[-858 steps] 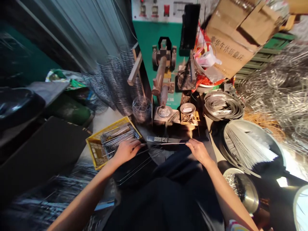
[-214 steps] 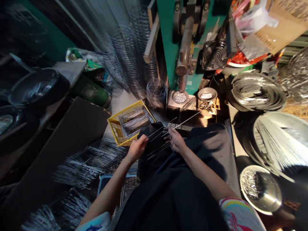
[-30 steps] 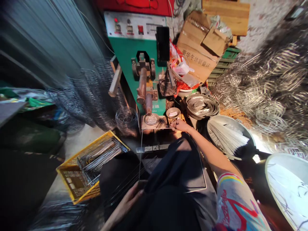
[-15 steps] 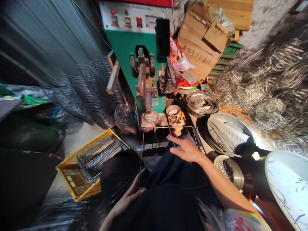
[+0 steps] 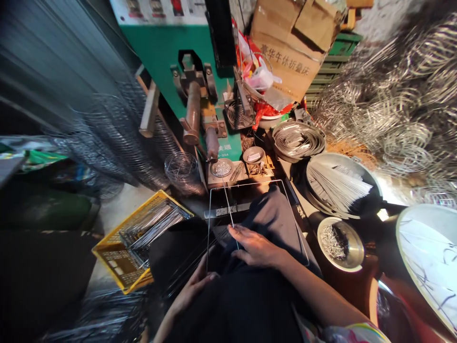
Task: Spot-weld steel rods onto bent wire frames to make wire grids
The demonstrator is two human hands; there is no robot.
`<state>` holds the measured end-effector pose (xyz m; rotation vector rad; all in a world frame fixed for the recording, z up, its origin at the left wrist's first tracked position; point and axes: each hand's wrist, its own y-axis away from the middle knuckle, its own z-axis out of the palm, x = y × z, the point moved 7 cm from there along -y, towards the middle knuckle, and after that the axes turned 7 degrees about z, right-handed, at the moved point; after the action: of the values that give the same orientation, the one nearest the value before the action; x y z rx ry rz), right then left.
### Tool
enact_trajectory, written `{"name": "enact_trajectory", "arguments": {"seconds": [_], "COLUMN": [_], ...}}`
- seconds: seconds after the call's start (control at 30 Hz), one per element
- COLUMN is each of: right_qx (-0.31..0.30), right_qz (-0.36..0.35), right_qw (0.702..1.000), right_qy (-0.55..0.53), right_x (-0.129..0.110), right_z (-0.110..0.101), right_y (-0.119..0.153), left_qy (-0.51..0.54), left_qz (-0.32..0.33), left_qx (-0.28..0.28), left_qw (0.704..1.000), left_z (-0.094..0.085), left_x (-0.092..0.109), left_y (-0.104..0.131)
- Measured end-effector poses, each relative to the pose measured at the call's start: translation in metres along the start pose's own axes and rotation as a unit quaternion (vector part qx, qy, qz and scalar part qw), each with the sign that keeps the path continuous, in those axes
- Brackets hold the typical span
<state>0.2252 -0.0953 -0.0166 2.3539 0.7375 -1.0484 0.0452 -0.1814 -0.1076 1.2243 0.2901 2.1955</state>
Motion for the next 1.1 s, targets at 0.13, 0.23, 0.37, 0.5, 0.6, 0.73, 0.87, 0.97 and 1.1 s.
{"name": "enact_trajectory", "arguments": {"seconds": [0.13, 0.23, 0.37, 0.5, 0.6, 0.73, 0.87, 0.97, 1.1], "right_qx": [-0.008, -0.012, -0.009, 0.002, 0.033, 0.145, 0.224, 0.192, 0.089], "right_qz": [0.006, 0.014, 0.022, 0.022, 0.042, 0.095, 0.107, 0.049, -0.029], "right_qw": [1.000, 1.000, 0.999, 0.999, 0.996, 0.975, 0.952, 0.965, 0.984], "right_qy": [0.011, 0.023, 0.030, 0.041, 0.069, 0.139, 0.180, 0.171, 0.151], "right_x": [0.002, 0.003, 0.004, 0.006, 0.018, 0.043, 0.040, 0.015, -0.007], "right_z": [0.008, 0.011, 0.014, 0.011, -0.005, -0.053, -0.085, -0.070, -0.024], "right_y": [-0.001, -0.001, -0.001, 0.004, 0.020, 0.049, 0.063, 0.055, 0.039], "left_qy": [0.007, 0.005, 0.019, 0.021, 0.023, 0.021, 0.004, -0.005, -0.003], "left_qz": [-0.002, -0.002, 0.002, 0.008, 0.028, 0.066, 0.086, 0.107, 0.132], "left_qx": [-0.003, -0.002, 0.001, 0.022, 0.025, 0.035, 0.032, 0.016, 0.004], "left_qw": [1.000, 1.000, 1.000, 0.999, 0.999, 0.997, 0.996, 0.994, 0.991], "left_z": [0.000, 0.001, 0.003, 0.000, -0.003, -0.008, -0.008, -0.004, 0.001], "left_x": [-0.001, -0.001, -0.001, 0.002, 0.010, 0.023, 0.030, 0.033, 0.039], "left_y": [0.001, 0.001, 0.000, 0.000, 0.000, 0.001, 0.000, -0.003, 0.000]}}
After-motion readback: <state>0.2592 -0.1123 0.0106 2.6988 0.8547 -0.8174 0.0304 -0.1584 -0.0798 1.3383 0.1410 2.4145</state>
